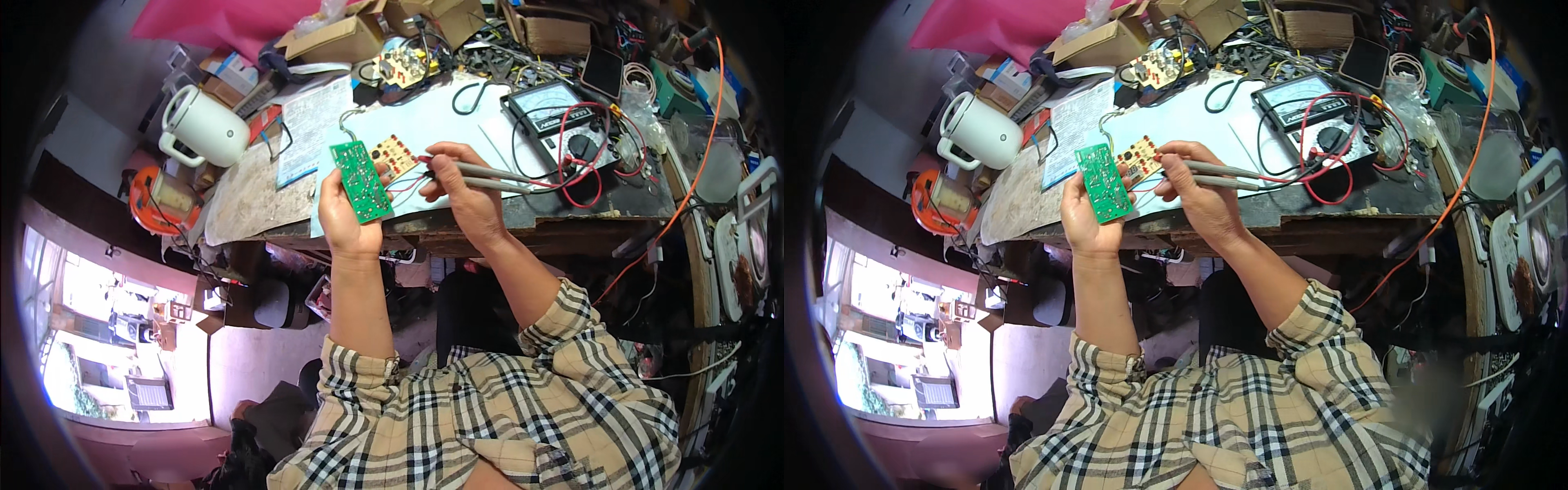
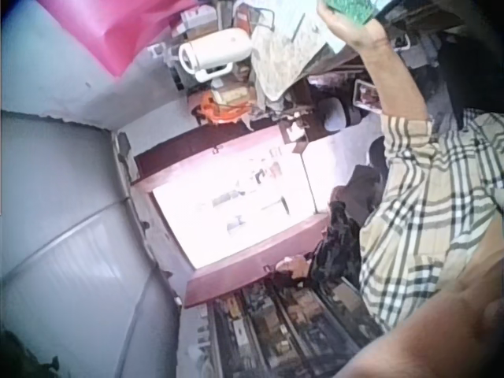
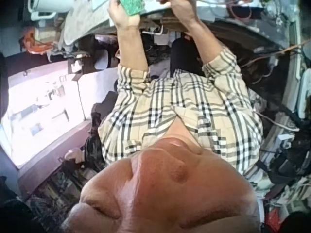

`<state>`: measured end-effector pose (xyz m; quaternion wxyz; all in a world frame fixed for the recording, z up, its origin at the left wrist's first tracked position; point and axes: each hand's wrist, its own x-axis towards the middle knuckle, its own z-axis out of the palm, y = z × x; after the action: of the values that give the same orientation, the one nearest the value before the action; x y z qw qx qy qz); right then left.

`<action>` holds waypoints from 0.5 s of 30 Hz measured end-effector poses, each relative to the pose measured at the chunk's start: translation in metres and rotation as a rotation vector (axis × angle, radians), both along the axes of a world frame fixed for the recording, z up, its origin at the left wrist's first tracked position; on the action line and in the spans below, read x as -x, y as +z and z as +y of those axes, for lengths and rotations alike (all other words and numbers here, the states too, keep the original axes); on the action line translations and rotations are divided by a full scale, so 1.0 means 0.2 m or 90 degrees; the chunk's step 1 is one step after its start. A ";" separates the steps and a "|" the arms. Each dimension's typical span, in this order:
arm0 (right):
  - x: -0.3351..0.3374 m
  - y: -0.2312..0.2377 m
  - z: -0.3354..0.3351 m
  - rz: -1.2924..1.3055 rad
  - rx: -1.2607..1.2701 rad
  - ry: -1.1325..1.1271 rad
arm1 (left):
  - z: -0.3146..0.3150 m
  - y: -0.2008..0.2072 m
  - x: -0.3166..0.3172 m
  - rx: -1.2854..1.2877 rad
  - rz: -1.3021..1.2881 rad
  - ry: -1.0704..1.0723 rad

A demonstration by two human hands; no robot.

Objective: The person retrieves a circuit board from under the workbench and uses a multimeter to test various points on the board. They flip the board over to test both sides and then place it back on the table.

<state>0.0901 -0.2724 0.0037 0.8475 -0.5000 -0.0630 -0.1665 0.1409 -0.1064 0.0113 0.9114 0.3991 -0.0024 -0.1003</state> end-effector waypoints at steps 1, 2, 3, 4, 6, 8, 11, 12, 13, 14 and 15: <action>-0.01 0.00 0.01 -0.006 0.011 -0.023 | -0.02 0.03 0.03 -0.058 -0.028 0.054; 0.00 0.00 0.01 0.001 0.022 -0.028 | -0.05 0.07 0.06 -0.116 -0.055 0.109; 0.00 0.00 0.01 0.008 0.035 -0.037 | -0.07 0.08 0.07 -0.155 -0.122 0.135; 0.00 0.01 0.00 0.015 0.048 -0.046 | -0.09 0.08 0.09 -0.199 -0.191 0.169; -0.01 -0.02 -0.02 0.013 0.056 -0.053 | -0.13 0.12 0.17 -0.500 -0.339 0.269; -0.03 -0.04 -0.03 0.014 0.043 -0.057 | -0.16 0.14 0.22 -0.663 -0.465 0.316; -0.02 -0.02 -0.01 -0.009 0.048 -0.060 | -0.14 0.07 0.20 -0.706 -0.574 0.320; -0.03 -0.02 -0.01 -0.020 0.048 -0.063 | -0.14 0.05 0.20 -0.718 -0.578 0.314; -0.02 -0.01 -0.02 -0.009 0.033 -0.051 | -0.14 0.04 0.20 -0.730 -0.583 0.307; -0.01 -0.01 -0.02 -0.002 0.032 -0.043 | -0.15 0.03 0.20 -0.742 -0.588 0.300; -0.01 -0.01 -0.02 0.004 0.031 -0.034 | -0.15 0.03 0.20 -0.708 -0.564 0.275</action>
<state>0.0925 -0.2765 0.0018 0.8308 -0.5222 -0.0513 -0.1858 0.1011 -0.1358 0.0171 0.4880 0.7960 -0.2404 0.2653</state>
